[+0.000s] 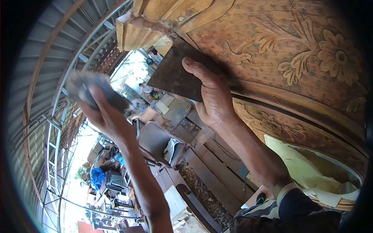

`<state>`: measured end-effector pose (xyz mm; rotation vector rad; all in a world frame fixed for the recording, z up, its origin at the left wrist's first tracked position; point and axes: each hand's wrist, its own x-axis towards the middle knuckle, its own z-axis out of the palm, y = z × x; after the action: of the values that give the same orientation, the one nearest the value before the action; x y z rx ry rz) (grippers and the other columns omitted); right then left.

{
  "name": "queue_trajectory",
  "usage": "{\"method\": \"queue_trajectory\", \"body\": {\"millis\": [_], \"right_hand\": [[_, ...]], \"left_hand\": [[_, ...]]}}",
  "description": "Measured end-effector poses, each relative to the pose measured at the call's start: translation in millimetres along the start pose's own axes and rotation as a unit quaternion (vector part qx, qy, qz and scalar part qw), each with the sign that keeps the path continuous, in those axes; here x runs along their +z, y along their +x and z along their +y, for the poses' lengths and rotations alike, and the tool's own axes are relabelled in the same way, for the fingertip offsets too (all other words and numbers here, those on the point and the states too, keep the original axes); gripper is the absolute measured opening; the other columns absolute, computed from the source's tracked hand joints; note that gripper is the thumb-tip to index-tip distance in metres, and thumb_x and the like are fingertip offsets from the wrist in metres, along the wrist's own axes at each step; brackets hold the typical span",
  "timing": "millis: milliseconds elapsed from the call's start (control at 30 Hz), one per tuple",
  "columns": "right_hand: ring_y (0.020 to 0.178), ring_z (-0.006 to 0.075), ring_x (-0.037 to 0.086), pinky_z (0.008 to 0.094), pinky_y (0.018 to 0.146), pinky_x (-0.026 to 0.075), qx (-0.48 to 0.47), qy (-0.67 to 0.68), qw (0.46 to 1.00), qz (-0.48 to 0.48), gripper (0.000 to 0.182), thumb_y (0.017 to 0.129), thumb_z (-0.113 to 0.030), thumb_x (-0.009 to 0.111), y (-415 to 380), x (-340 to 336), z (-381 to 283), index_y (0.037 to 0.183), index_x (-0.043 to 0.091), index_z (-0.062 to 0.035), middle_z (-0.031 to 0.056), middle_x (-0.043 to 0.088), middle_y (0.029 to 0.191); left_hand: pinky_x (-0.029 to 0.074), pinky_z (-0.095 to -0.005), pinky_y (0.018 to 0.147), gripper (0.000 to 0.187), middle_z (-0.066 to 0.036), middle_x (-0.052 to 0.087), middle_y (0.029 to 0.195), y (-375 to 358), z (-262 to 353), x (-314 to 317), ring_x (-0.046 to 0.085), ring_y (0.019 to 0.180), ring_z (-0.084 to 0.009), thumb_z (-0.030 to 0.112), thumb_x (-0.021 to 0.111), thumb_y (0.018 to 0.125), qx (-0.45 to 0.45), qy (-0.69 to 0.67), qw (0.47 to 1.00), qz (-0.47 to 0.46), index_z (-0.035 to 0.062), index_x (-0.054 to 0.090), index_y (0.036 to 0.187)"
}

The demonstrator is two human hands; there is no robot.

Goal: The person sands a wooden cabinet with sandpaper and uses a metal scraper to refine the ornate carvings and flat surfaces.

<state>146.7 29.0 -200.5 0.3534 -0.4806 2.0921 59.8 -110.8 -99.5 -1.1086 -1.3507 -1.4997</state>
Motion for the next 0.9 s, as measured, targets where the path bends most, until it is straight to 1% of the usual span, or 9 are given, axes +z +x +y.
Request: {"method": "queue_trajectory", "body": {"millis": [100,167,267,333,367,467,567,667,900], "right_hand": [[0.088,0.0135,0.073,0.0324,0.075,0.059,0.052,0.059,0.996,-0.039,0.026,0.09,-0.025,0.079,-7.5,13.0,-11.7,0.109,0.072,-0.0095,0.0018,0.074,0.101],[0.092,0.0139,0.072,0.0328,0.082,0.058,0.011,0.063,0.998,-0.016,0.025,0.088,-0.02,0.08,-8.5,18.7,-12.0,0.109,0.072,-0.009,0.0018,0.074,0.103],[0.095,0.0145,0.07,0.0336,0.088,0.056,-0.044,0.001,0.998,0.044,0.026,0.086,-0.017,0.08,-6.8,14.6,-6.3,0.109,0.072,-0.008,0.002,0.074,0.103],[0.096,0.0151,0.07,0.0338,0.088,0.056,-0.034,0.016,0.999,0.033,0.026,0.086,-0.016,0.08,-5.3,14.9,-9.4,0.109,0.072,-0.0075,0.0028,0.074,0.103],[0.096,0.0157,0.071,0.034,0.089,0.056,-0.025,0.031,0.999,0.024,0.026,0.085,-0.015,0.08,-5.0,14.6,-10.9,0.109,0.072,-0.007,0.0035,0.074,0.103],[0.092,0.017,0.072,0.0359,0.082,0.059,-0.065,-0.013,0.997,0.05,0.024,0.085,-0.014,0.08,-4.4,17.3,-7.1,0.107,0.072,-0.0061,0.0047,0.074,0.101],[0.086,0.0181,0.074,0.038,0.073,0.061,-0.023,0.027,0.999,0.04,0.022,0.086,-0.014,0.079,-2.2,18.0,-7.8,0.105,0.072,-0.0052,0.0053,0.074,0.097],[0.082,0.0178,0.074,0.0395,0.066,0.061,-0.032,0.033,0.998,0.036,0.021,0.086,-0.015,0.078,0.6,17.3,-4.5,0.104,0.072,-0.0044,0.0053,0.075,0.095],[0.087,0.0174,0.072,0.0345,0.077,0.058,-0.039,0.036,0.997,0.054,0.022,0.085,-0.012,0.078,3.8,20.8,-5.8,0.104,0.072,-0.0023,0.006,0.074,0.096]], "left_hand": [[0.053,-0.0405,0.091,0.065,-0.016,0.062,0.126,65.8,25.9,43.3,0.061,0.116,-0.0226,0.049,0.064,0.1,0.036,-0.008,0.999,-0.028,0.0002,0.052,0.141],[0.055,-0.0371,0.089,0.064,-0.016,0.065,0.123,114.7,16.1,64.7,0.064,0.11,-0.0222,0.045,0.065,0.101,0.156,0.027,0.982,-0.102,-0.0031,0.05,0.142],[0.056,-0.0346,0.089,0.058,-0.014,0.067,0.122,125.5,25.1,101.6,0.066,0.109,-0.0204,0.038,0.065,0.102,0.155,0.075,0.978,-0.113,-0.0028,0.052,0.141],[0.054,-0.0338,0.085,0.042,-0.01,0.069,0.121,105.2,34.6,121.6,0.067,0.096,-0.0197,0.036,0.061,0.104,-0.016,-0.103,0.977,-0.188,0.0036,0.061,0.132],[0.056,-0.0337,0.093,0.053,-0.012,0.067,0.125,170.6,-37.3,118.2,0.067,0.109,-0.0197,0.033,0.067,0.1,-0.013,-0.185,0.929,-0.321,0.0002,0.055,0.14],[0.055,-0.0334,0.094,0.05,-0.01,0.067,0.126,171.4,-45.0,116.9,0.067,0.111,-0.0187,0.031,0.067,0.099,-0.028,-0.197,0.901,-0.385,0.0036,0.057,0.139],[0.055,-0.0332,0.095,0.049,-0.008,0.067,0.128,177.1,-45.9,117.7,0.067,0.111,-0.0189,0.033,0.065,0.1,-0.064,-0.181,0.888,-0.418,0.0053,0.057,0.14],[0.055,-0.0341,0.095,0.047,-0.007,0.066,0.13,172.0,-43.3,117.8,0.066,0.112,-0.0188,0.034,0.062,0.102,-0.072,-0.145,0.903,-0.399,0.0069,0.057,0.141],[0.054,-0.0368,0.096,0.052,-0.008,0.065,0.131,174.2,-41.1,117.8,0.066,0.114,-0.0201,0.037,0.064,0.1,-0.071,-0.134,0.903,-0.402,0.0065,0.056,0.142]]}}
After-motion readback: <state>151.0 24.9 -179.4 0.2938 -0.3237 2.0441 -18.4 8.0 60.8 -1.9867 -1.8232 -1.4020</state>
